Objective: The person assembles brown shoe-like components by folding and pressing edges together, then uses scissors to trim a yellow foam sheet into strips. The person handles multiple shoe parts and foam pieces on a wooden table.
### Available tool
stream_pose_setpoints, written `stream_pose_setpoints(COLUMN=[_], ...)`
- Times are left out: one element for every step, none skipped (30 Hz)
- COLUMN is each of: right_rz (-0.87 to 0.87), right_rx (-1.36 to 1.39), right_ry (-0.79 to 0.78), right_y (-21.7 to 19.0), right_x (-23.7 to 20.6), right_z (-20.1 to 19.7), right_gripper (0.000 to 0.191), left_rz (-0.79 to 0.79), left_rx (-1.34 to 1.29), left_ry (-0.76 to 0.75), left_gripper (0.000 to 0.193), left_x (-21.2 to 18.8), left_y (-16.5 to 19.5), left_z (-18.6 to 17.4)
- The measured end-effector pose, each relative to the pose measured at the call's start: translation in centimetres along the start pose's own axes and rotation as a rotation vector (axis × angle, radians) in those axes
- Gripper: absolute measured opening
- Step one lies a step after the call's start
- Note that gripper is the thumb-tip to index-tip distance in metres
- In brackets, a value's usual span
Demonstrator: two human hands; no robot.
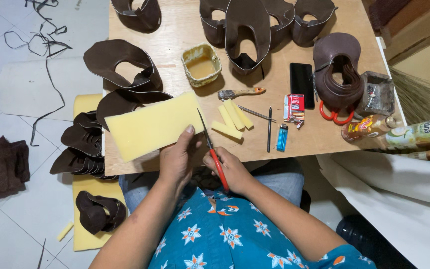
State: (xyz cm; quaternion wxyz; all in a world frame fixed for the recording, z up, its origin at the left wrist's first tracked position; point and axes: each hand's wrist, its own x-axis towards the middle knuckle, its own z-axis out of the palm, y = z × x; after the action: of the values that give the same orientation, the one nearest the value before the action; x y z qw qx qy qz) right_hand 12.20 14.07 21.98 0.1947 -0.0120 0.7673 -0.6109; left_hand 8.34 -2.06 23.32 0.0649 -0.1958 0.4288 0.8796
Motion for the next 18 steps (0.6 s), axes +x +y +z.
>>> stream_pose_setpoints(right_rz=[0.002,0.003,0.026,0.048,0.071,0.065,0.061,0.057,0.066,0.075,0.084,0.095,0.107,0.119,0.133,0.147,0.163,0.127], right_rx=[-0.007,-0.014,-0.006,0.002,0.010,0.023,0.036,0.050,0.050,0.050,0.051,0.064,0.077,0.090,0.085,0.079,0.074,0.056], right_ry=[0.010,0.019,0.033,0.047,0.061,0.070,0.079,0.089,0.100,0.112,0.123,0.122,0.120,0.119,0.110,0.101,0.090,0.077], right_y=[-0.1,-0.2,-0.4,-0.5,-0.6,-0.7,-0.8,-0.9,-1.0,-1.1,-1.1,-1.1,-1.1,-1.1,-1.0,-0.9,-0.7,-0.5], right_x=[0.0,0.0,-0.1,-0.2,-0.2,-0.3,-0.5,-0.6,-0.6,-0.6,-0.7,-0.6,-0.6,-0.6,-0.5,-0.5,-0.5,-0.5], right_z=[0.0,0.0,0.0,0.0,0.0,0.0,0.1,0.1,0.0,0.0,-0.1,0.0,0.0,0.0,0.0,0.0,0.1,0.1], right_gripper=[0.034,0.034,0.034,0.035,0.036,0.036,0.037,0.038,0.039,0.039,0.039,0.039,0.039,0.039,0.038,0.038,0.038,0.038], left_rz=[0.006,0.013,0.019,0.007,-0.005,-0.015,-0.007,0.000,0.008,-0.005,-0.019,-0.031,-0.041,-0.051,-0.060,-0.041,-0.022,-0.003], left_rx=[0.015,0.030,0.046,0.036,0.027,0.017,0.022,0.026,0.031,0.013,-0.004,-0.022,-0.089,-0.156,-0.223,-0.208,-0.193,-0.179], left_ry=[-0.001,-0.002,-0.003,-0.004,-0.005,-0.006,-0.006,-0.006,-0.006,-0.017,-0.028,-0.039,-0.029,-0.019,-0.010,0.007,0.027,0.045], left_gripper=[0.028,0.028,0.028,0.028,0.029,0.029,0.029,0.029,0.029,0.030,0.030,0.031,0.032,0.033,0.035,0.034,0.034,0.034], left_x=[-0.1,-0.1,-0.1,-0.1,-0.1,0.0,0.0,0.1,0.2,0.2,0.2,0.2,0.3,0.3,0.4,0.6,0.7,0.8], left_y=[-0.1,-0.1,-0.2,-0.2,-0.3,-0.3,-0.3,-0.3,-0.4,-0.4,-0.4,-0.3,-0.2,-0.1,0.1,0.1,0.2,0.2], left_z=[0.1,0.1,0.2,0.2,0.2,0.3,0.3,0.3,0.4,0.3,0.2,0.1,0.0,-0.2,-0.3,-0.4,-0.4,-0.4])
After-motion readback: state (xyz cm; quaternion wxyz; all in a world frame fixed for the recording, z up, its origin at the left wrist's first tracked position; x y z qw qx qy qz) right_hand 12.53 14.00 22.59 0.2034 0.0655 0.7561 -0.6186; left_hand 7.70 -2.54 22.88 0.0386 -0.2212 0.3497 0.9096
